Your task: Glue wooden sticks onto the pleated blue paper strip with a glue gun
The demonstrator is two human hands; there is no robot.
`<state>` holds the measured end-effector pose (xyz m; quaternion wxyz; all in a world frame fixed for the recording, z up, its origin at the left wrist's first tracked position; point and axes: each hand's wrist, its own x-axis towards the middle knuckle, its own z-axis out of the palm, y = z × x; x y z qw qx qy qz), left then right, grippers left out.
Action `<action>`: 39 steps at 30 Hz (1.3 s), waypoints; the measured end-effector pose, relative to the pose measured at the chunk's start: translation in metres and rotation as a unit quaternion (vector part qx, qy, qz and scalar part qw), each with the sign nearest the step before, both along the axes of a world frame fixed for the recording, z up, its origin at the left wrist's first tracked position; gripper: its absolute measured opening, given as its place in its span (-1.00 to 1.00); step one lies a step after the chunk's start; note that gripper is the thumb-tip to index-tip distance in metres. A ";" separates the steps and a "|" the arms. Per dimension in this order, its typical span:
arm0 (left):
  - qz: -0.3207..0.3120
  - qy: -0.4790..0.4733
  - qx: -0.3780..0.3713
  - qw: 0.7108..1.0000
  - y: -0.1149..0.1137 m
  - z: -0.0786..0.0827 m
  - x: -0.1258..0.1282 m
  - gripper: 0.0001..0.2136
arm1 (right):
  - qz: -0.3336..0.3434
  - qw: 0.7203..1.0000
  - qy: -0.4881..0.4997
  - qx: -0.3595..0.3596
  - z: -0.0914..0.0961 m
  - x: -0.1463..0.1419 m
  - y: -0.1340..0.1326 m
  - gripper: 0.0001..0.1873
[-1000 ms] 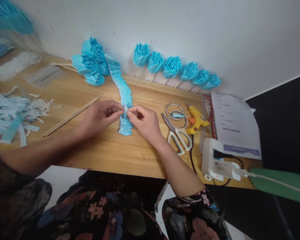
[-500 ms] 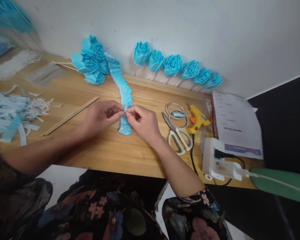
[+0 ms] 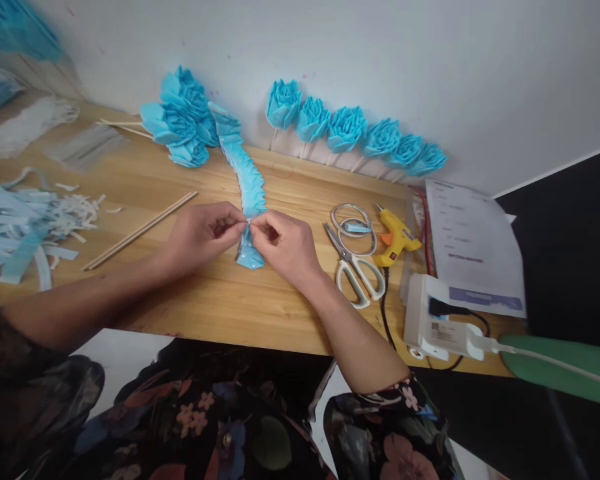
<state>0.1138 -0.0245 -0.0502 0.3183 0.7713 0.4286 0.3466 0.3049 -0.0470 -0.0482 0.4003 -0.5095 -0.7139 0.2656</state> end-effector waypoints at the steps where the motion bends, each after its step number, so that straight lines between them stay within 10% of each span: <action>1: -0.002 -0.003 0.005 1.000 0.000 0.000 0.000 -0.89 | 0.000 1.000 0.002 0.001 0.000 0.000 0.000 -0.85; 28: 0.035 -0.059 0.001 0.998 0.017 0.006 -0.007 -0.87 | -0.019 0.988 0.125 -0.084 -0.008 0.012 0.014 -0.82; 36: 0.244 0.130 0.132 0.952 0.022 0.042 -0.123 -0.83 | -0.008 0.964 0.229 -0.136 -0.009 0.016 0.019 -0.74; 39: 0.209 0.128 0.133 0.960 0.014 0.035 -0.169 -0.76 | 0.008 0.958 0.247 -0.149 -0.005 0.013 0.017 -0.73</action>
